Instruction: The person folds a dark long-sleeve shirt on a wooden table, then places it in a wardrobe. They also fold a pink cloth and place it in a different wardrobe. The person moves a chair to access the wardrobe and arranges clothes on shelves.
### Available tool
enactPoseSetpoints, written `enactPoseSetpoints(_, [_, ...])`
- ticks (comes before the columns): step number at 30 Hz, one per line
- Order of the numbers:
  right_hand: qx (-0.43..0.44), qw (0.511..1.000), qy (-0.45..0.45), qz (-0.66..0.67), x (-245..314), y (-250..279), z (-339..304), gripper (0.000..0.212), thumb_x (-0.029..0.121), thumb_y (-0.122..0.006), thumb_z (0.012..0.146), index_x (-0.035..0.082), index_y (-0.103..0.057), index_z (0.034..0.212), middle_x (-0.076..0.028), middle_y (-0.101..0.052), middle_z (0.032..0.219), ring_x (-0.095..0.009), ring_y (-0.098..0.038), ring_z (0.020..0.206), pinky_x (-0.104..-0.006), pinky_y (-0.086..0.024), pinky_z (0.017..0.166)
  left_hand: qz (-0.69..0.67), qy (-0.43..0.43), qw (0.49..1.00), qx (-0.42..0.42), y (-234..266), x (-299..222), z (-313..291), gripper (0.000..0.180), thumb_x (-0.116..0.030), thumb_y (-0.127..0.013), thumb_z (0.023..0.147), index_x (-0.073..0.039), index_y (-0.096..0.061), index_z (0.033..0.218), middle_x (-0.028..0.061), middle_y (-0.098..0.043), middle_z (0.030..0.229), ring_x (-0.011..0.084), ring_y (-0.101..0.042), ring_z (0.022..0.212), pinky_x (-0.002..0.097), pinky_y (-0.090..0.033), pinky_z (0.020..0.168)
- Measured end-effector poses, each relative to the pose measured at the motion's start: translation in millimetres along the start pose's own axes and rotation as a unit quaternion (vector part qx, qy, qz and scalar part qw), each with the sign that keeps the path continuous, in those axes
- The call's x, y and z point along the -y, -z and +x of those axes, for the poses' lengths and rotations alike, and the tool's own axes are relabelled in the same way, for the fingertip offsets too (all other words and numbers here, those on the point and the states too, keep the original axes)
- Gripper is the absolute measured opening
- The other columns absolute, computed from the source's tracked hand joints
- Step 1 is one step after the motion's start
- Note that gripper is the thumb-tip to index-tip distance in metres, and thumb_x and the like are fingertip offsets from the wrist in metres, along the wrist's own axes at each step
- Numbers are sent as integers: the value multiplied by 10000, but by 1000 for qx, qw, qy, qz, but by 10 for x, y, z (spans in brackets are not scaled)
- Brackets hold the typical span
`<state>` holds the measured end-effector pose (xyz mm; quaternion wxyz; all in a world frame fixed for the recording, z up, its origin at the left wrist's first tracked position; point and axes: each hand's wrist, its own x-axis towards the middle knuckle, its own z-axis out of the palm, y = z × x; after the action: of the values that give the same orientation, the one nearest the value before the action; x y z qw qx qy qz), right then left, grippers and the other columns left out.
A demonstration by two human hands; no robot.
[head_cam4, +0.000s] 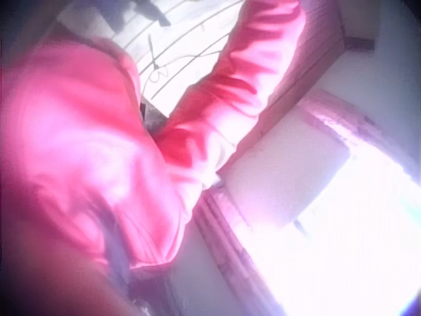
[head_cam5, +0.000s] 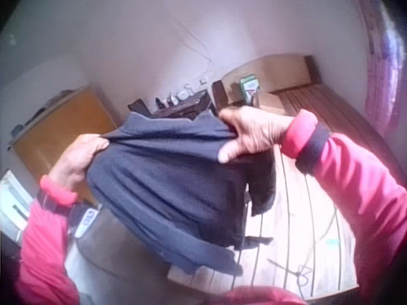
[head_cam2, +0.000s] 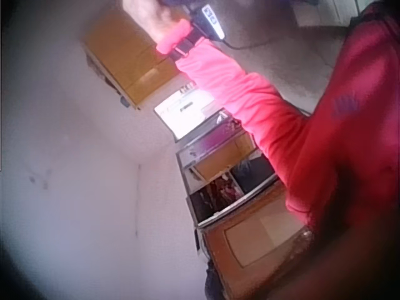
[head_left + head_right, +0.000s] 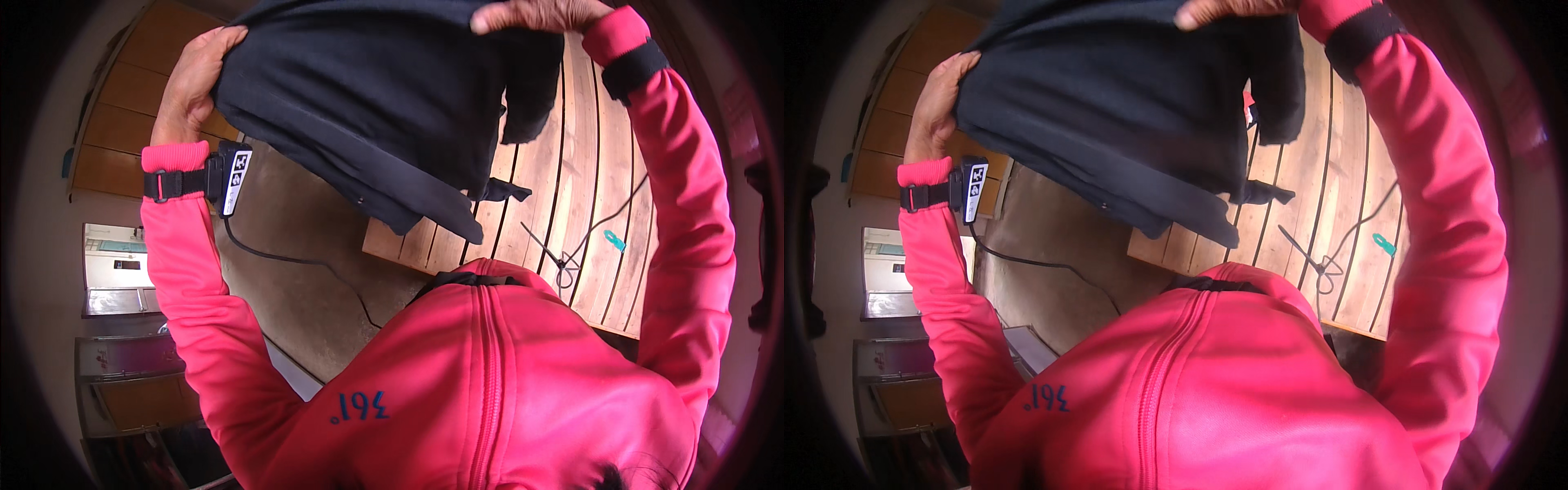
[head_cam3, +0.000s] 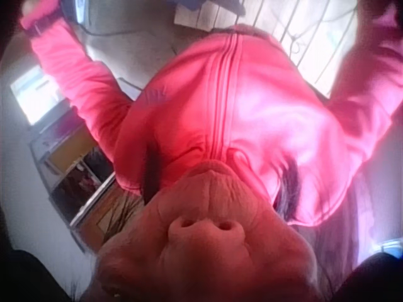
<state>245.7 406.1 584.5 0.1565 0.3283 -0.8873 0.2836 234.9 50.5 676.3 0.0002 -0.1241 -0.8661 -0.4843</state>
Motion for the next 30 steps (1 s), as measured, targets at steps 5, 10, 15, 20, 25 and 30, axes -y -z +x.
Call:
enactPoseSetpoints(5, [-58,970,-102,-213,-365,-87,29,202,179,-619,709,12,-532,782,-205,-577,745,-346,-571,745,-395,-440,631,44,22,998,48,-95,-60,-244,211,-211,-559,849,-9,-591,903,-17,-598,817,43,-537,693,178,-439,653])
enactPoseSetpoints(10, [-333,904,-177,201,-759,-213,317,143,103,-532,765,-6,-587,839,-81,-593,711,-178,-547,683,-300,-430,628,125,39,982,137,-134,-127,-608,361,-241,-652,782,23,-555,1007,9,-591,870,47,-534,744,189,-443,712])
enactPoseSetpoints(15, [-294,931,-60,209,-731,-194,710,130,36,-536,774,-27,-576,881,-61,-590,731,-143,-512,684,-281,-425,647,224,111,962,110,-15,-120,-797,332,-119,-630,766,56,-553,1038,28,-604,886,69,-546,753,205,-448,740])
enactPoseSetpoints(20, [-272,958,18,91,-553,-47,939,147,76,-586,763,-4,-589,886,-166,-574,671,-195,-540,638,-331,-429,606,170,130,976,-31,356,-320,-1048,267,-111,-634,768,40,-584,982,26,-615,828,68,-559,708,194,-454,700])
enactPoseSetpoints(25, [-262,961,-3,85,-669,-400,1108,146,95,-597,775,-24,-595,858,-175,-585,668,-211,-543,619,-340,-426,594,203,142,965,-84,396,-178,-1172,275,-179,-668,767,17,-593,945,25,-614,795,65,-555,676,191,-453,675])
enactPoseSetpoints(30, [-267,953,79,121,-1059,-590,1406,234,126,-605,783,-45,-578,941,-180,-588,712,-206,-562,670,-331,-427,612,238,148,949,-142,345,-226,-1269,313,-226,-685,751,13,-594,932,25,-611,792,66,-553,674,186,-449,672])
